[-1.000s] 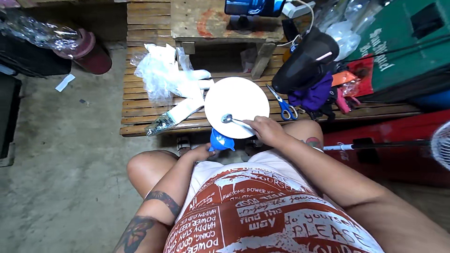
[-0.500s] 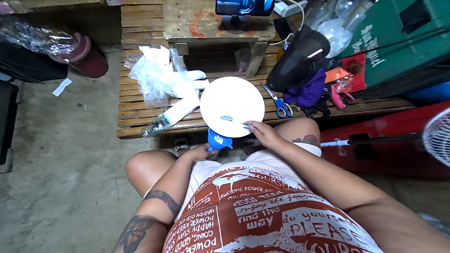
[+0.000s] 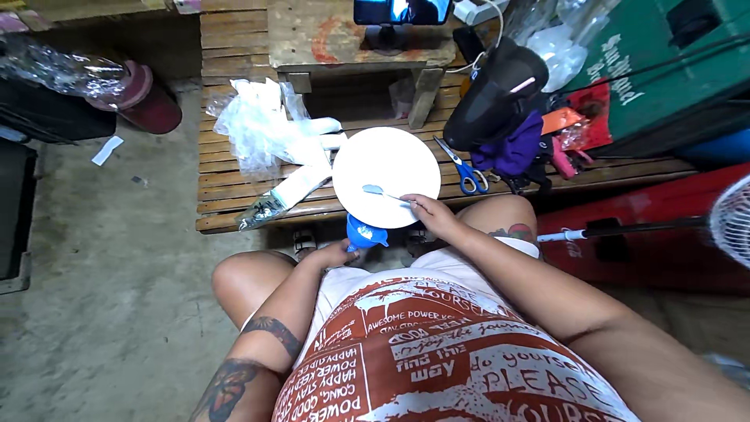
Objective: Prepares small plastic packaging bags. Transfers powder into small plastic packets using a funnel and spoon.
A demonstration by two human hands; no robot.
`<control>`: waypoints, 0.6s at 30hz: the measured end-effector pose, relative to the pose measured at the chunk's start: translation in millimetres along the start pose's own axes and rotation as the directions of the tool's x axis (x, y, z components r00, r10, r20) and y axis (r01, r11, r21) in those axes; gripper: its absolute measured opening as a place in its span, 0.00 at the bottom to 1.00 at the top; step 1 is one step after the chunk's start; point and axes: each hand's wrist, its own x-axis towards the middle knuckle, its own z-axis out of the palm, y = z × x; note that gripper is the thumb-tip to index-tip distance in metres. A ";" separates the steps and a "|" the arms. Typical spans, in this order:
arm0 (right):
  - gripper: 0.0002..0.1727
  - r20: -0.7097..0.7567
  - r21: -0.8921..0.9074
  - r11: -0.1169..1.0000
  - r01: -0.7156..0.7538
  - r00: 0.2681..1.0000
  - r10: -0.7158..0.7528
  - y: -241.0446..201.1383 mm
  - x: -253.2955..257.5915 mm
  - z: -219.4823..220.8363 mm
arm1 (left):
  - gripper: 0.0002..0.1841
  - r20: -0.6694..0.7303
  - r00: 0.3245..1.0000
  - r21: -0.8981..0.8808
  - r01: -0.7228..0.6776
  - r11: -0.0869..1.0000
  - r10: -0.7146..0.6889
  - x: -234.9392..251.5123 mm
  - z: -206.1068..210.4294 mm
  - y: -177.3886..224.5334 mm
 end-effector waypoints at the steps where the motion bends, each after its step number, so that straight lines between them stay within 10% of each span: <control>1: 0.22 0.034 0.022 1.000 -0.014 0.999 0.013 -2.7 -2.6 -0.5 | 0.24 0.002 1.000 -0.004 0.002 1.000 -0.002 -1.0 -0.1 0.5; 6: 0.20 0.215 0.093 0.996 0.000 0.976 -0.020 -16.1 -33.3 -18.0 | 0.23 0.003 1.000 -0.007 0.004 1.000 -0.004 -4.1 -1.3 3.0; 18: 0.20 0.139 0.075 0.997 -0.026 0.990 0.015 -9.8 -19.3 -15.5 | 0.24 0.024 0.999 -0.003 0.029 1.000 -0.029 -3.4 -0.6 6.1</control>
